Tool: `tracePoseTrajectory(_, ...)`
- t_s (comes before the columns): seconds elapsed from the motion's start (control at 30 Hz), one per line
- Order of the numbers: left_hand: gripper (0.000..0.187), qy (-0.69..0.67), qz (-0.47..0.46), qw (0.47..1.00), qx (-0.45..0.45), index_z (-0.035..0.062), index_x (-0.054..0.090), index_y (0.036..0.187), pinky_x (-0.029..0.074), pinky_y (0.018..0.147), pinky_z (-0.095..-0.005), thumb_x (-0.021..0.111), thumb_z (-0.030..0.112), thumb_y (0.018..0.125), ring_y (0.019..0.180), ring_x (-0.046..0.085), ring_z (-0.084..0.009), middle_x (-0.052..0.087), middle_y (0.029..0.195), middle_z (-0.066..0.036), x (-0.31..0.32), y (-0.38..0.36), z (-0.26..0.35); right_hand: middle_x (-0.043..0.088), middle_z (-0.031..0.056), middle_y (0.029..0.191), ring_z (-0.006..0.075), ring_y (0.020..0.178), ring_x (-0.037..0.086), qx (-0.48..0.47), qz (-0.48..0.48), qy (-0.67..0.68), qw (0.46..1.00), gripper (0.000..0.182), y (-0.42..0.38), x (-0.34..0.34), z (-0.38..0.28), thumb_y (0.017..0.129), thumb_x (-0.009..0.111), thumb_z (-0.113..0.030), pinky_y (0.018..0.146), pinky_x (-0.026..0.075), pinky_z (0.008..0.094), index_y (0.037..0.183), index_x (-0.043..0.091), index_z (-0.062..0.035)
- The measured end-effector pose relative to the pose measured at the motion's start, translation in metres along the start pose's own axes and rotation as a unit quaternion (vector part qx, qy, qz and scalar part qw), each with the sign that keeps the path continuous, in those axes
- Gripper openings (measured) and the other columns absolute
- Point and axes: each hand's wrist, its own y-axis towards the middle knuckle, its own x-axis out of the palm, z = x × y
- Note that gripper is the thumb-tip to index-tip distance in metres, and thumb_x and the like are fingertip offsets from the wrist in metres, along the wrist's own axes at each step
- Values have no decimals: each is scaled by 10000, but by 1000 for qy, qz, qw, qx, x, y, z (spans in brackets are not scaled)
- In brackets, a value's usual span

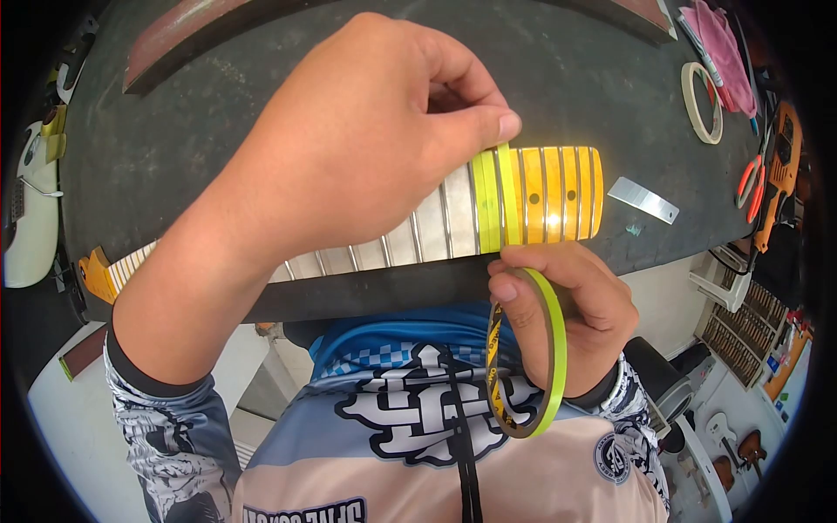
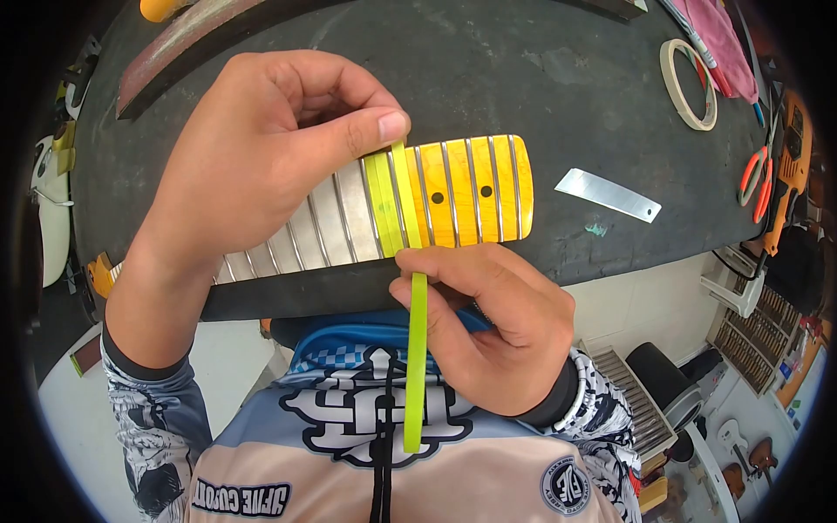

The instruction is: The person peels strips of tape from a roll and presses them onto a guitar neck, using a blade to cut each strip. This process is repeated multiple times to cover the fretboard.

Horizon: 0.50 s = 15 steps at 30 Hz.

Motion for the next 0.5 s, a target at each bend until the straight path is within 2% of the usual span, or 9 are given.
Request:
tracePoseTrajectory(0.1,226,4,6,1000,-7,-34,736,943,516,604,-214,748,192,938,676,657,-57,719,765,-44,1,0,3,745,138,913,152,746,723,-7,2,-7,1000,236,1,0,0,844,787,60,658,567,253,1072,748,13)
tracePoseTrajectory(0.23,221,70,-41,997,-11,-34,737,941,517,611,-218,746,187,939,682,656,-58,718,765,-45,-10,10,-7,744,141,910,151,734,714,-13,-8,-23,1000,231,2,-1,-1,842,792,54,651,557,253,1066,751,14)
tracePoseTrajectory(0.5,205,76,-40,996,-14,-33,737,934,518,616,-219,748,172,939,687,651,-58,713,765,-39,-10,9,-4,745,140,915,158,744,718,-26,-11,-31,999,235,2,-2,1,845,784,57,656,559,257,1074,746,20)
